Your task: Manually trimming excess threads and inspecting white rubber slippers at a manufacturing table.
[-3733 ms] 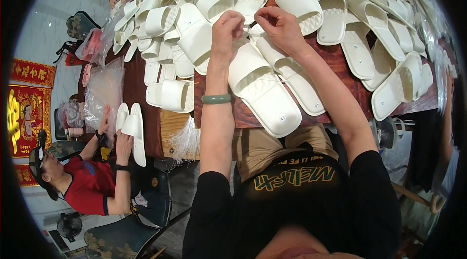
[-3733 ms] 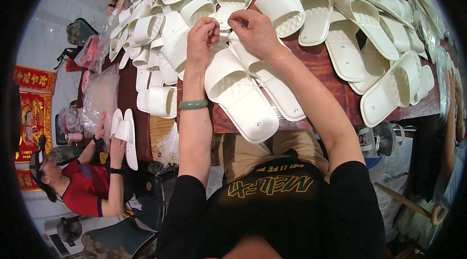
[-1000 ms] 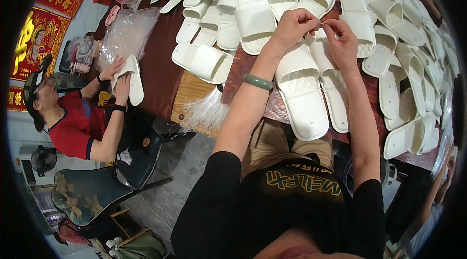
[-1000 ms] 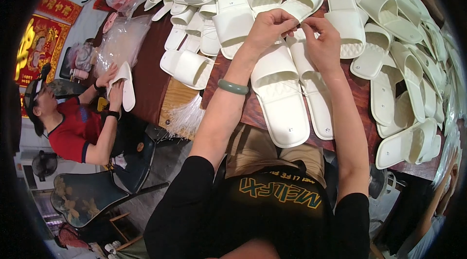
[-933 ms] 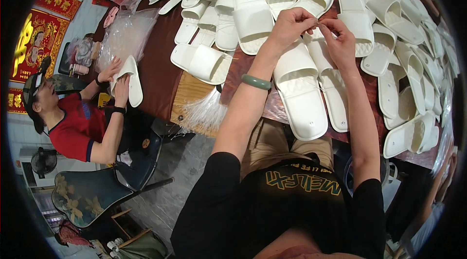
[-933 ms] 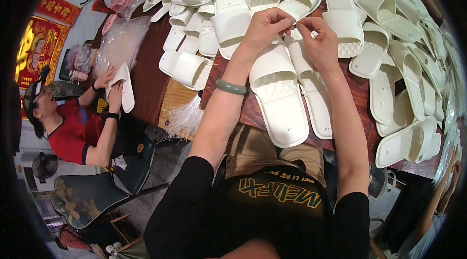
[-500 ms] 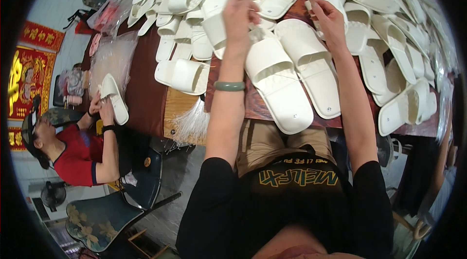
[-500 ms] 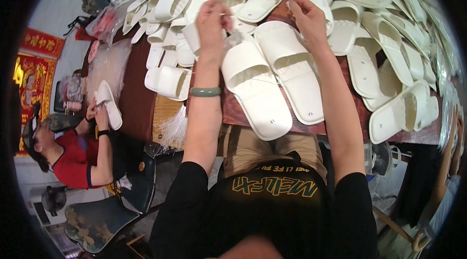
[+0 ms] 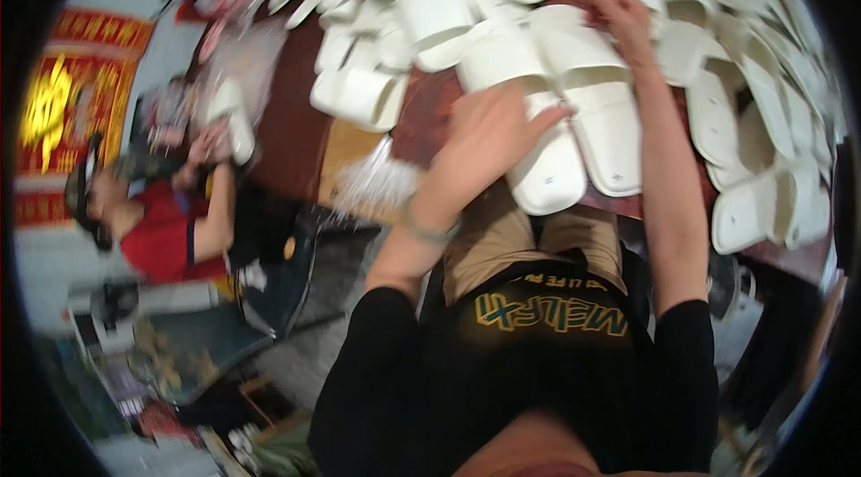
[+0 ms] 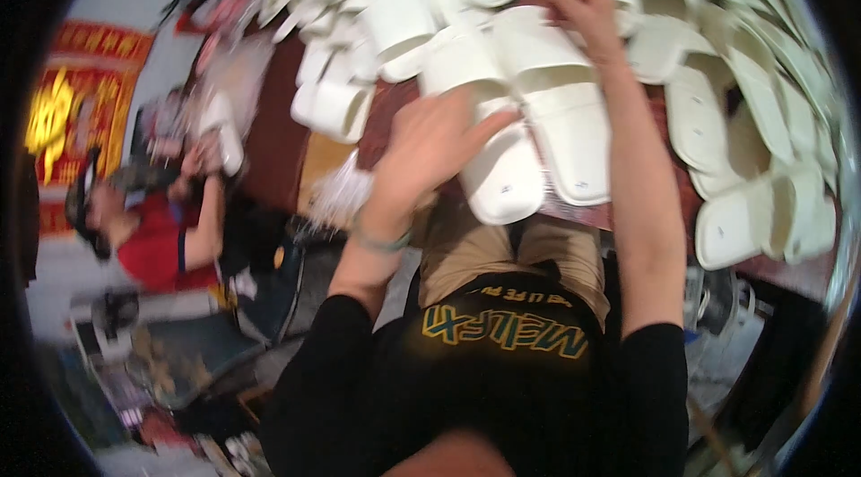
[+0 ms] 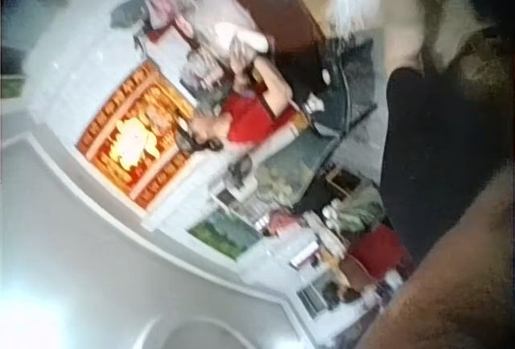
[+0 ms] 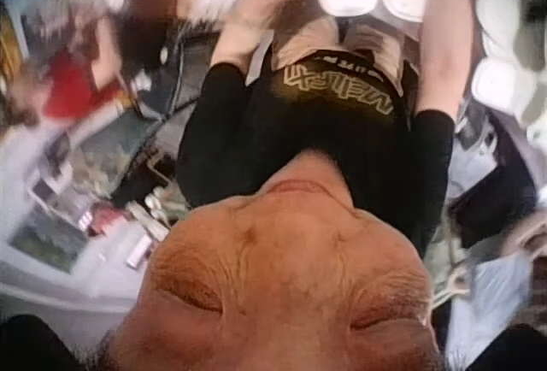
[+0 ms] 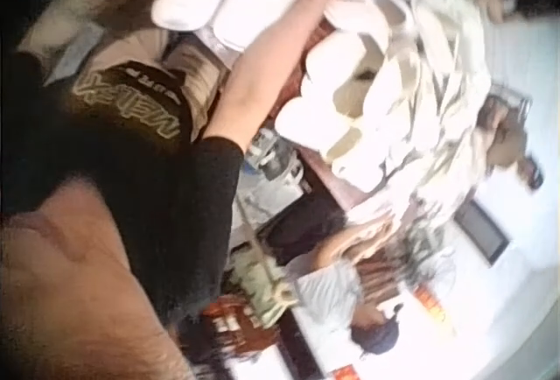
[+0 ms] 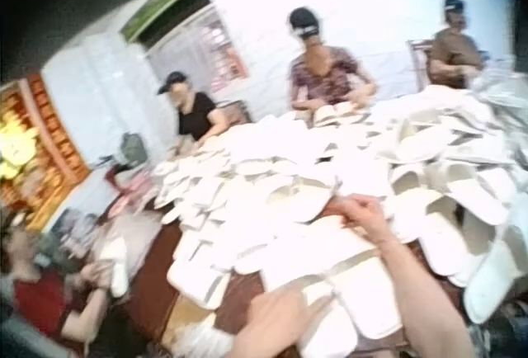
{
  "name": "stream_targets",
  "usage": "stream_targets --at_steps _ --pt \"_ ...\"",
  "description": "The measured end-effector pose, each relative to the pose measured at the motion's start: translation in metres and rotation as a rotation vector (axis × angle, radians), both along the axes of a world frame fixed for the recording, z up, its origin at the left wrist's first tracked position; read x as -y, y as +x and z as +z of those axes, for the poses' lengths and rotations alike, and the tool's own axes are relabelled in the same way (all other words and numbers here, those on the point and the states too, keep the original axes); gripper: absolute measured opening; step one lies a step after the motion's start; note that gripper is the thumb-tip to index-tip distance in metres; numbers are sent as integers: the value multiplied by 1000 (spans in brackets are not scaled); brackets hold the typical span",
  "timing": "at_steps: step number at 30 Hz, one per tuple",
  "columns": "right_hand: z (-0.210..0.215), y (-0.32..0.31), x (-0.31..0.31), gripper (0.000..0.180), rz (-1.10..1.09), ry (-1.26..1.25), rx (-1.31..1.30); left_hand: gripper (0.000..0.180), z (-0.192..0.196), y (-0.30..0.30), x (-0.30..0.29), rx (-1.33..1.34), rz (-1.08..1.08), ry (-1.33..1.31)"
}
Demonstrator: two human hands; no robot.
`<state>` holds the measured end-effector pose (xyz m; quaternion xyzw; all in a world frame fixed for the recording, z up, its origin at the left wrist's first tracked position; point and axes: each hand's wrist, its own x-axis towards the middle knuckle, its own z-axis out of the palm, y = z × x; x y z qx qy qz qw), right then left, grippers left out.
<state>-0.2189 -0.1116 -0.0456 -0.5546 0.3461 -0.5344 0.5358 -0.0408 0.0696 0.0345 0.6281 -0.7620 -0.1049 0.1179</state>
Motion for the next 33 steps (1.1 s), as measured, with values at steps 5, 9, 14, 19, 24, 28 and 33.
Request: stream_targets --at_steps 5,9,14,19,24,28,33 --pt "-11 -11 8 26 152 25 132 53 -62 -36 44 -68 272 -129" --pt "-1 -8 -2 27 133 67 184 23 -68 -31 34 -17 144 -154" --pt "13 -1 -22 23 121 70 77 19 -22 36 -47 -92 101 -307" --pt "-20 -2 -5 32 302 31 -271 30 -4 170 -31 -103 239 -384" --pt "-10 14 -15 37 188 -468 -543 54 -23 349 46 -147 626 -105" --pt "-23 15 -21 33 119 -527 -582 54 -80 359 70 -237 815 11" --pt "-22 11 -28 28 64 -608 -656 39 -82 304 36 -192 718 -190"
